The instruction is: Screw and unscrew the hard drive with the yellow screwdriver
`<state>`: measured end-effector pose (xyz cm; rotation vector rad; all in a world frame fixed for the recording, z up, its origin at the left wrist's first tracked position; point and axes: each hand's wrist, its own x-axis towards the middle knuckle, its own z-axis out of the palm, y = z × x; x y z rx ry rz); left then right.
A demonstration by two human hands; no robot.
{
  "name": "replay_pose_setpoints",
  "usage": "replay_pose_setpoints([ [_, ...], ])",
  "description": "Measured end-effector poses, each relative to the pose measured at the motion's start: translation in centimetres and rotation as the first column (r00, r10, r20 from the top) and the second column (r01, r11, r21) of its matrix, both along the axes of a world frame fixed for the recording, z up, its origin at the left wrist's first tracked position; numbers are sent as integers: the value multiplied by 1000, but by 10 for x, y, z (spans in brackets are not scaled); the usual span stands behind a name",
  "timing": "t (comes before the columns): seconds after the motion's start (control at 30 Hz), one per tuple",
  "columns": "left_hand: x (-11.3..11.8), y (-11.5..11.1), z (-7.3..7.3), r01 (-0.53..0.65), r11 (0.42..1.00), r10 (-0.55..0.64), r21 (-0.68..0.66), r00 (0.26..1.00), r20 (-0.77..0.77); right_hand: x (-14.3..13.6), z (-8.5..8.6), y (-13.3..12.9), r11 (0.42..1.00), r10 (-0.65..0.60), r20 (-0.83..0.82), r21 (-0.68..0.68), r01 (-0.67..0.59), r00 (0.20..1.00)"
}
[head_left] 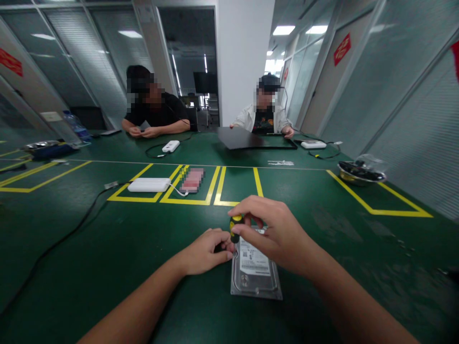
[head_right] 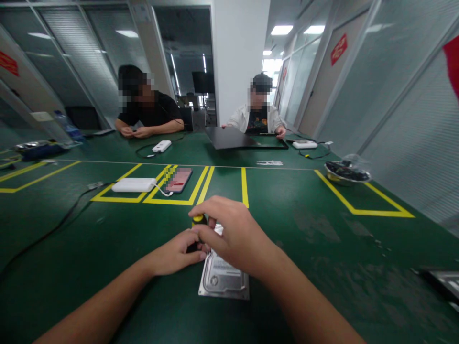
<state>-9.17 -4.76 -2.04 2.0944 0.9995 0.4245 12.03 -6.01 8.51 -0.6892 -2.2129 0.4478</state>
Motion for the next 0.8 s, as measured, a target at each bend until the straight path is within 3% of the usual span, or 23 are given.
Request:
replay_pose_setpoints([
  [0.13,0,0,1,-1,1000,1,24,1000,-5,0,0,-1,999,38,-3,-31,-38,999],
  [0.33,-1,1,-2,17,1000,-17,4,1000,21,-1,1,0,1000,-8,-18,-21,8,1000],
  [0.53,0,0,-3,-3,1000,3,14,1000,1,3,6,0,997,73,-2,23,-73,997],
  [0.8,1,0,1,6,1000,-5,29,1000,-16,5,10,-2,998,6,73,59,-10,997],
])
